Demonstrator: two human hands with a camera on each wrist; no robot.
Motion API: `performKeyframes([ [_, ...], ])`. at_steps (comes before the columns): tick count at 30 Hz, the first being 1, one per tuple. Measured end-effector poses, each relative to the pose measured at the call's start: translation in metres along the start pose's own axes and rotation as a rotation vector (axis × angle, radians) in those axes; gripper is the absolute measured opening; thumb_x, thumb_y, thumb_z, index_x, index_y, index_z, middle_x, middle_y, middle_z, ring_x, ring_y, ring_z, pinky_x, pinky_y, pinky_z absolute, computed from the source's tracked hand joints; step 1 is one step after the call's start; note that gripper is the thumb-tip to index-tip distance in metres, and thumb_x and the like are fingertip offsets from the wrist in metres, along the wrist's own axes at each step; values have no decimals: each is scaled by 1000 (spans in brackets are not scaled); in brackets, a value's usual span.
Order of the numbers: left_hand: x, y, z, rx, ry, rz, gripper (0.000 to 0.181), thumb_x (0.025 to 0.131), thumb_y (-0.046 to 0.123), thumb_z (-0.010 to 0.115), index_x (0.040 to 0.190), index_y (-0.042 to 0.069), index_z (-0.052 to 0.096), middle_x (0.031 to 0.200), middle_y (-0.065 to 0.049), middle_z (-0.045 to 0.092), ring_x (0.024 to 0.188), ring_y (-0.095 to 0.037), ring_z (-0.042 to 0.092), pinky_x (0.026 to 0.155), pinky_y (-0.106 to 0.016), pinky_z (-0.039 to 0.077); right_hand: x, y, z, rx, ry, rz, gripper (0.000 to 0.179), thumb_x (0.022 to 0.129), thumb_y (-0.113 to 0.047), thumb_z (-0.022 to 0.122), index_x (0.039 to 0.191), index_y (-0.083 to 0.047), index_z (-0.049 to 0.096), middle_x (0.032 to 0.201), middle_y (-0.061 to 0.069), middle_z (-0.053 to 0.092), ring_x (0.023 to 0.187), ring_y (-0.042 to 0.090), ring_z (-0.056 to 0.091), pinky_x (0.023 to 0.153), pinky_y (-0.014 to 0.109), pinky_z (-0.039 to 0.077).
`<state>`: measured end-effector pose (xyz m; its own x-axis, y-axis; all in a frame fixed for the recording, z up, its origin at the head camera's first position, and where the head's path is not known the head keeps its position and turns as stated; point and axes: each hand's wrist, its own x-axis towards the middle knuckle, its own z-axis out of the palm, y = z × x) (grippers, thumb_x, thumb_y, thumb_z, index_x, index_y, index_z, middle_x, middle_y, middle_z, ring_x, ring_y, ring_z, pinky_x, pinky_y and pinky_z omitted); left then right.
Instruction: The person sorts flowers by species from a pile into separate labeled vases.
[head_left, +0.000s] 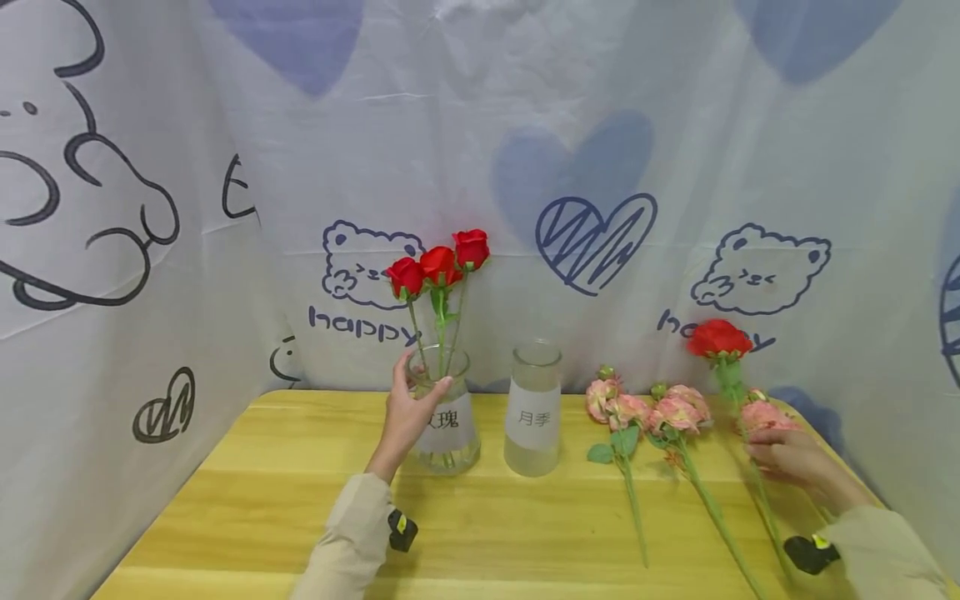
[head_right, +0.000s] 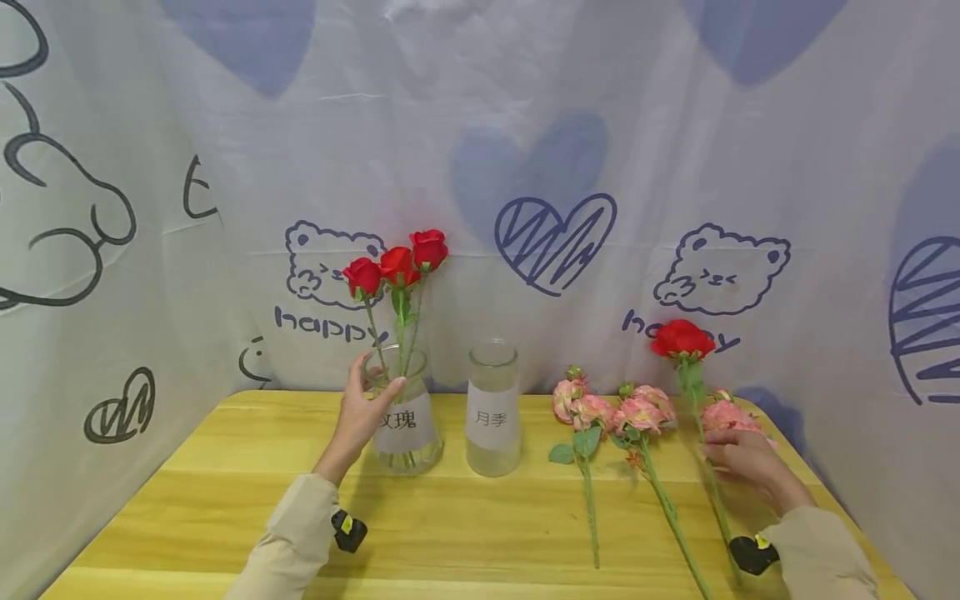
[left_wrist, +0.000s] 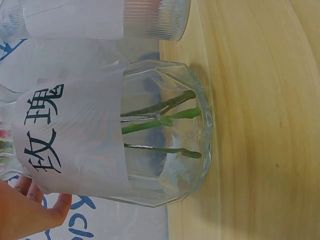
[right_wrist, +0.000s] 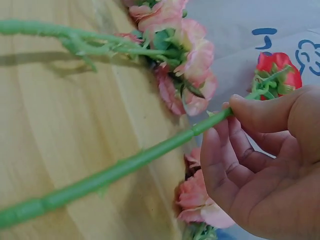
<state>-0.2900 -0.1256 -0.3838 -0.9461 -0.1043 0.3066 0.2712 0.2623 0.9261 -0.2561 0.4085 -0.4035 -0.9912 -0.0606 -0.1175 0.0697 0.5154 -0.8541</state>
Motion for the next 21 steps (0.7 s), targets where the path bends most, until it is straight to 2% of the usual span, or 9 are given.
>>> performKeyframes([
  [4,0,2,2,6,1,2,86,86,41,70,152,18,20,143,-18,42,130,-38,36,97,-60,39,-3,-4,-3,33,12,-13,48,98,-6,50,125,29,31,96,0,57,78,6,57,69,27,54],
  [10,0,4,2,7,-2,7,84,87,40,69,152,20,20,144,-18,41,132,-38,35,98,-61,37,-6,-16,-4,150,93,41,43,99,-14,52,123,20,41,87,-5,58,73,6,60,66,28,54],
  [14,0,3,2,1,-1,5,84,87,39,70,152,21,21,144,-17,41,132,-38,35,98,-61,38,-8,-23,-3,166,143,34,54,99,-19,53,131,20,33,85,-9,57,73,4,62,68,26,55],
  [16,0,2,2,2,2,4,84,87,39,70,152,21,21,144,-17,41,132,-38,35,98,-61,38,-7,-23,-3,184,157,35,54,99,-21,54,131,18,34,84,-10,58,73,5,62,66,26,55],
  [20,-1,1,2,3,5,2,84,87,37,70,152,20,21,144,-17,41,132,-37,35,98,-60,37,4,-10,-3,242,177,5,49,99,-20,55,129,15,38,85,-10,60,72,5,62,65,25,55],
  [21,-1,0,2,3,5,2,84,87,37,70,152,20,21,144,-17,41,132,-37,35,98,-60,38,11,-2,-4,283,198,2,42,98,-21,57,126,8,45,85,-11,61,72,5,63,65,25,55],
])
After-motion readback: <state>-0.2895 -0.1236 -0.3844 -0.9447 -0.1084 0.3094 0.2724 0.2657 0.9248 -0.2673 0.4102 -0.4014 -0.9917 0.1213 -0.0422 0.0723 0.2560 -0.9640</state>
